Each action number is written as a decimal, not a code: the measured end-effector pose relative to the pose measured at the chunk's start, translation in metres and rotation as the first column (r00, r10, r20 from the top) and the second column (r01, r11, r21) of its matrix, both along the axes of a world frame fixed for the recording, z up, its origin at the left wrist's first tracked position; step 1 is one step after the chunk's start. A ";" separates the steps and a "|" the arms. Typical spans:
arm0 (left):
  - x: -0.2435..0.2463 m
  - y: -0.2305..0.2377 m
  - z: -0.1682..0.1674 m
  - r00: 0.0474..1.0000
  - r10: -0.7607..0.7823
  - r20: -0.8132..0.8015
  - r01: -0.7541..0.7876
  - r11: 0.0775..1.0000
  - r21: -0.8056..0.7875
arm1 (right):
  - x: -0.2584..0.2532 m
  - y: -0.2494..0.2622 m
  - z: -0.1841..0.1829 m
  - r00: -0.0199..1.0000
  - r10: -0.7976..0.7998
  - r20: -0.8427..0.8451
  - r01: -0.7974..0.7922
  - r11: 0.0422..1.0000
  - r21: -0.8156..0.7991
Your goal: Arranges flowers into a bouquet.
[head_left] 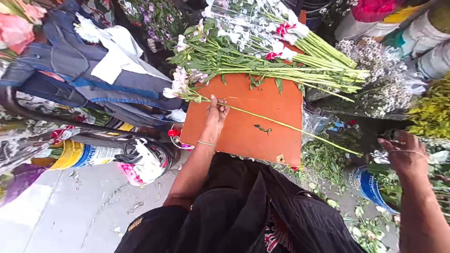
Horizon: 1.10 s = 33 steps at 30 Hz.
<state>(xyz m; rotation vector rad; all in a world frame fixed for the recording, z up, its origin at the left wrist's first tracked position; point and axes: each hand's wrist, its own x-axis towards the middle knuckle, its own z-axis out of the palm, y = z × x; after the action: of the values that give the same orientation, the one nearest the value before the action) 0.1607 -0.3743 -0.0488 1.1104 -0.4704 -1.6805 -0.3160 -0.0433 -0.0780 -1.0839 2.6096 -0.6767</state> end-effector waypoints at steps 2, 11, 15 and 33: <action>0.007 -0.003 -0.015 0.999 -0.041 -0.014 0.042 0.993 0.109 | 0.029 -0.064 0.015 0.973 0.224 -0.058 -0.229 0.969 -0.099; 0.063 0.002 -0.026 0.848 -0.495 0.188 0.439 0.856 0.274 | 0.206 -0.316 0.037 0.615 0.739 -0.273 -0.787 0.594 -0.166; 0.106 0.011 -0.032 0.681 -0.684 0.262 0.657 0.728 0.194 | 0.244 -0.403 0.020 0.591 0.725 -0.353 -0.785 0.619 -0.042; 0.103 -0.028 -0.003 0.684 -0.609 0.401 0.718 0.657 -0.229 | 0.265 -0.396 0.086 0.603 0.448 -0.660 -0.712 0.676 -0.191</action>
<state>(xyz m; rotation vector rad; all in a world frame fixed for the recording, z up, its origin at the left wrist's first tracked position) 0.2633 -0.4022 -0.0522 0.9437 -1.4951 -1.9292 -0.0514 -0.4391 0.0081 -2.5165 2.2273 -0.8874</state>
